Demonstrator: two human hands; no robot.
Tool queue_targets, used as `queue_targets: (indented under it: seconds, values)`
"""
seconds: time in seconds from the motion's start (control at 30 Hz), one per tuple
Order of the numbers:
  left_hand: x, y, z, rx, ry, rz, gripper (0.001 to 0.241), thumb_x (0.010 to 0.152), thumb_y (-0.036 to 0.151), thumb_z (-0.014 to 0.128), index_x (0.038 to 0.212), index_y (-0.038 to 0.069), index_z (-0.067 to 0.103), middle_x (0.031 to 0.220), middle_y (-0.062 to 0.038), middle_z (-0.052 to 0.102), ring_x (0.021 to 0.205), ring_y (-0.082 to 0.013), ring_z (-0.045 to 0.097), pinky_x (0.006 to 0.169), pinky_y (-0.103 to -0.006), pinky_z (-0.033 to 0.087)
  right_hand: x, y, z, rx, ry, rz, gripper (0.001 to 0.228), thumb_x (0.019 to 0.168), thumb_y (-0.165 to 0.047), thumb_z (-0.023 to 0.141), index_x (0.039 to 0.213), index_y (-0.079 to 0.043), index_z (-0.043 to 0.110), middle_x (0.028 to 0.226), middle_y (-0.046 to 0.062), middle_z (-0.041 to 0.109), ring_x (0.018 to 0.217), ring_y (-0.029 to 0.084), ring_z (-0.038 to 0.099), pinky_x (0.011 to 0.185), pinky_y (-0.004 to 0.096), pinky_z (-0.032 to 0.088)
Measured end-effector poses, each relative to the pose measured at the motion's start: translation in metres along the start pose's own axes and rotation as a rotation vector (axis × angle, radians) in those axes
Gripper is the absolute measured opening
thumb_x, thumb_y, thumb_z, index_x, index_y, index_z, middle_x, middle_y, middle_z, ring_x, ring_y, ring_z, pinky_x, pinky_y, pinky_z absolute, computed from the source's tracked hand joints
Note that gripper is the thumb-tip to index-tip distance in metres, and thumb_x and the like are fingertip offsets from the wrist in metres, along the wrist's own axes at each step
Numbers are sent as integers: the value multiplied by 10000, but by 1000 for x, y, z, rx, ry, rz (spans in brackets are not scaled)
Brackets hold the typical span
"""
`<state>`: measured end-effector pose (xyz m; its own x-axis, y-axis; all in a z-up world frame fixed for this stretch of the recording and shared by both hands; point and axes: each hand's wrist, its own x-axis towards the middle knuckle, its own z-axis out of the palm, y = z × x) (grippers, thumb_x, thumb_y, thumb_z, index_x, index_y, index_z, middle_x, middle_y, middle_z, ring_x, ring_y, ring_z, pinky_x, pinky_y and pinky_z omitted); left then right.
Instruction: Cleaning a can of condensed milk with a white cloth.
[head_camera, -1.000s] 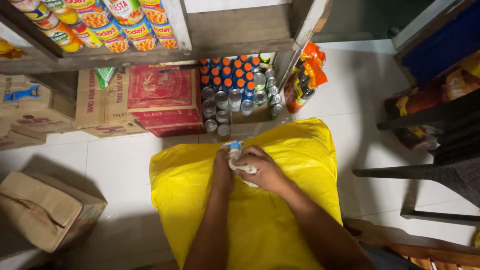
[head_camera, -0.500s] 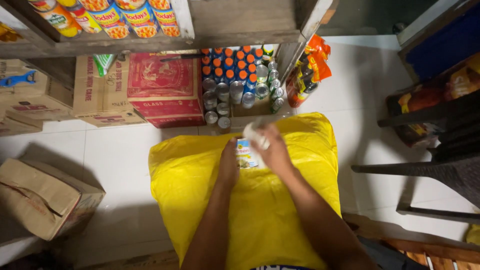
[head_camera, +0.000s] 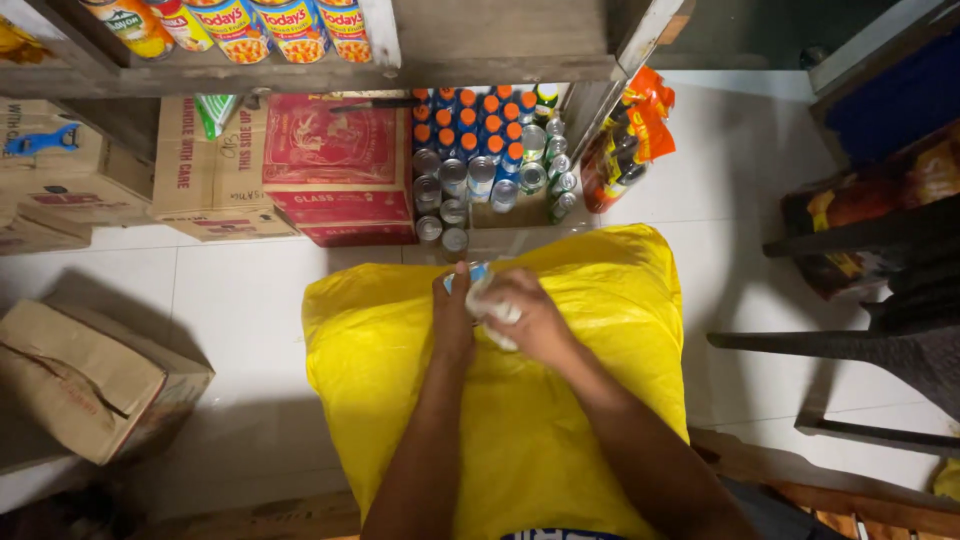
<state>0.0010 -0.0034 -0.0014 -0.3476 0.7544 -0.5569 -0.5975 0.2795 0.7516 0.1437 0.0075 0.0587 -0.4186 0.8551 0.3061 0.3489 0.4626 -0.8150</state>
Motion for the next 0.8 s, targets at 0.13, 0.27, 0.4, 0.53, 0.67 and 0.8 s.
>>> queue_targets:
  seconds: [0.13,0.27,0.4,0.53,0.67,0.8]
  values:
    - [-25,15,17,-18,-12,-47,524,962,506,662,1275,97,564,957,-95,632,818,-208,667,703,-371,604,13,9,-8,32,214,157,271,852,-100,820,1102,-88,717,1014,148,665,935,328,664,821,439,522]
    - [-8,9,12,-33,-6,8,538,959,540,658,1281,123,547,1009,-90,639,887,-196,655,803,-362,581,9,-15,-11,-70,97,-1,246,797,-167,858,1015,-152,745,1024,91,663,960,323,651,835,415,525]
    - [-7,4,4,-12,-30,28,580,933,565,683,1287,116,580,1069,-133,683,980,-241,682,942,-414,559,-1,-9,-2,-105,25,-76,275,759,-209,879,1009,-162,775,1093,102,693,1017,357,651,872,454,543]
    - [-2,-9,3,-275,-100,-164,441,994,564,558,1144,172,691,1052,-11,732,945,-141,708,942,-383,561,19,19,-13,-69,249,73,235,868,-125,813,1078,-96,711,995,146,664,948,373,665,836,452,536]
    - [-27,35,19,-360,-88,-123,472,1006,542,544,1136,120,711,1013,-39,721,889,-167,733,860,-392,607,16,34,-7,73,320,347,239,897,-265,822,1066,-116,741,949,106,685,898,281,676,814,392,523]
    - [-38,47,37,-139,23,-157,415,927,592,632,918,178,652,754,17,559,627,-133,585,557,-246,521,15,-6,-5,158,157,396,292,852,-170,788,1130,-102,727,998,165,674,937,318,627,880,452,501]
